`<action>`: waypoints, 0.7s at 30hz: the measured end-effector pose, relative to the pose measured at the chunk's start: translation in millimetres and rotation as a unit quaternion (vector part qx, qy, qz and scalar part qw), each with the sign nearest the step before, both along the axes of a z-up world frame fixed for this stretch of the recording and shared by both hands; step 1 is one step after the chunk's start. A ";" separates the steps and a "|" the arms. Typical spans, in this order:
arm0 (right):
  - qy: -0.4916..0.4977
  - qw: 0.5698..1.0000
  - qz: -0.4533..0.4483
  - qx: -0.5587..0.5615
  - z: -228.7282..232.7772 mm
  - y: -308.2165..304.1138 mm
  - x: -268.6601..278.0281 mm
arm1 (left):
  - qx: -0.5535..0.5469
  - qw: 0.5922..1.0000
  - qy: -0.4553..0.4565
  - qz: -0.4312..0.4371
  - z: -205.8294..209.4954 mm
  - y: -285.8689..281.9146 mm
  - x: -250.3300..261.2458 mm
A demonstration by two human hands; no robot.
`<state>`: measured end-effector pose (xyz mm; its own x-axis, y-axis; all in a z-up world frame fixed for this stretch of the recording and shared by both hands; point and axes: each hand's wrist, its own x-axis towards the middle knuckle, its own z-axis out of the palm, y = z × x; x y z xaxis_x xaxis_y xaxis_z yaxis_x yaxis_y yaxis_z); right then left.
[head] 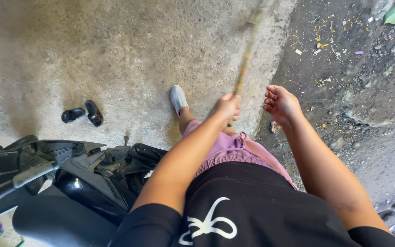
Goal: Sweeping the concrete floor of a garage area using a small broom.
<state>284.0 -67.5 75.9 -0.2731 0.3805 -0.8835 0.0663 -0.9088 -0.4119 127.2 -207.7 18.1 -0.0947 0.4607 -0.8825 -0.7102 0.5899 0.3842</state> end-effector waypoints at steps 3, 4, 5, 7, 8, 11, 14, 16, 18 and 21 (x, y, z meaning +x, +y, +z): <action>0.002 1.000 -0.003 -0.015 -10.9 -11.6 -3.1 | -0.105 0.986 0.130 0.023 32.8 -44.4 -44.1; 0.003 1.000 -0.004 -0.016 -11.4 -14.1 -7.4 | -0.106 0.985 0.131 0.022 6.2 -62.2 -52.4; 0.008 1.000 0.006 -0.023 -12.3 -16.8 -12.1 | -0.107 0.980 0.128 0.112 -20.6 -80.4 -61.4; 0.010 0.999 0.017 -0.033 -11.0 -22.8 -15.5 | -0.112 0.966 0.122 0.200 -64.8 -106.0 -70.8; 0.012 0.999 0.028 -0.038 -9.2 -24.0 -16.8 | -0.147 0.958 0.070 0.238 -83.1 -110.9 -73.7; 0.011 0.998 0.037 -0.040 -11.4 -24.6 -16.1 | -0.212 0.947 -0.065 0.232 -55.8 -79.8 -35.7; -0.004 0.999 0.020 -0.028 -6.7 -17.6 -6.5 | -0.210 0.944 -0.195 0.162 -39.6 -26.5 61.2; -0.016 1.000 0.012 -0.021 -2.8 -14.0 3.5 | -0.176 0.943 -0.243 0.144 -39.2 4.1 94.5; -0.036 0.999 0.006 -0.009 -0.5 -9.4 11.7 | -0.106 0.974 -0.198 0.015 -32.2 34.1 80.5; -0.024 1.000 0.006 -0.002 2.1 -2.0 9.4 | -0.004 0.945 -0.321 0.062 -50.3 49.1 40.8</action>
